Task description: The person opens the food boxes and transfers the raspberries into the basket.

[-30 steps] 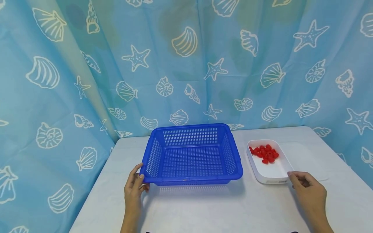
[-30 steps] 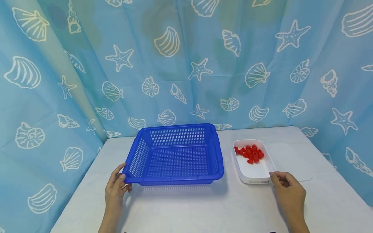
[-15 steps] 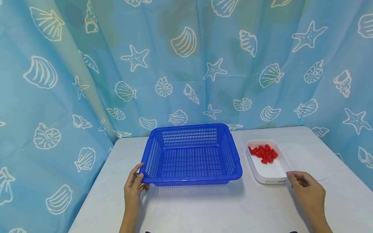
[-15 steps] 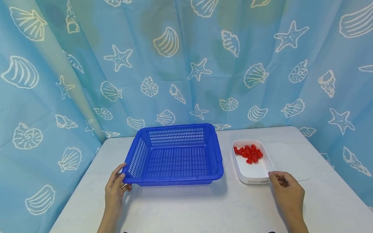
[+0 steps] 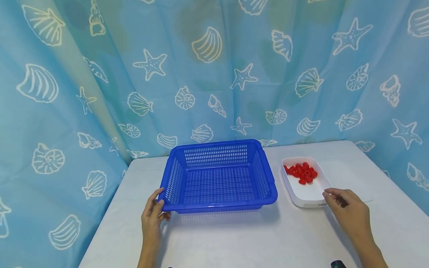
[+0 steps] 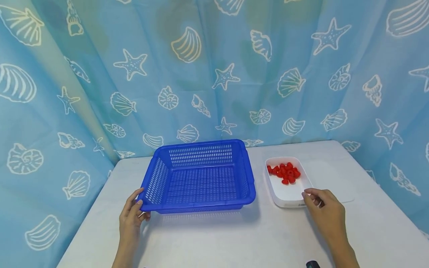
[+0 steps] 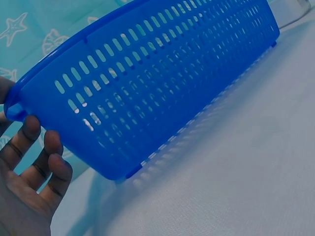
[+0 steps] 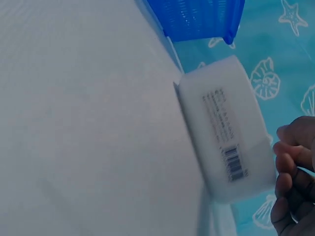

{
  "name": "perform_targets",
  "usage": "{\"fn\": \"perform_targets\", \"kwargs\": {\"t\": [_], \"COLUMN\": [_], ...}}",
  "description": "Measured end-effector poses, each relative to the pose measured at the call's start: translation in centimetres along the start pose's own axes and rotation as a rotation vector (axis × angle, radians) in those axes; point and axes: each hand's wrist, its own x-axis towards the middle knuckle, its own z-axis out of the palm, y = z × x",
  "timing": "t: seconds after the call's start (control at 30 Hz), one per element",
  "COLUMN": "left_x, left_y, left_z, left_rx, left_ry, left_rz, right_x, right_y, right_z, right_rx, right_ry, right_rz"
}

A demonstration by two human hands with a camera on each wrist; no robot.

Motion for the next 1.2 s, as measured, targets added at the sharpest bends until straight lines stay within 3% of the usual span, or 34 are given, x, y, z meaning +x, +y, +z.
{"fn": "perform_targets", "kwargs": {"t": [0.33, 0.53, 0.97, 1.2], "left_x": [0.1, 0.1, 0.3, 0.3], "left_y": [-0.2, 0.2, -0.3, -0.4], "left_z": [0.1, -0.2, -0.4, -0.3], "left_rx": [-0.036, -0.041, -0.006, -0.003], "left_ry": [0.006, 0.013, 0.001, -0.007], "left_rz": [0.000, 0.004, -0.012, -0.006], "right_x": [3.3, 5.7, 8.4, 8.3], "right_y": [-1.8, -2.2, -2.5, -1.9], "right_z": [-0.2, 0.1, 1.0, 1.6], "right_rx": [-0.127, -0.205, -0.368, -0.420], "right_ry": [-0.109, -0.131, -0.304, -0.300], "right_rz": [-0.246, -0.333, -0.337, -0.327]}}
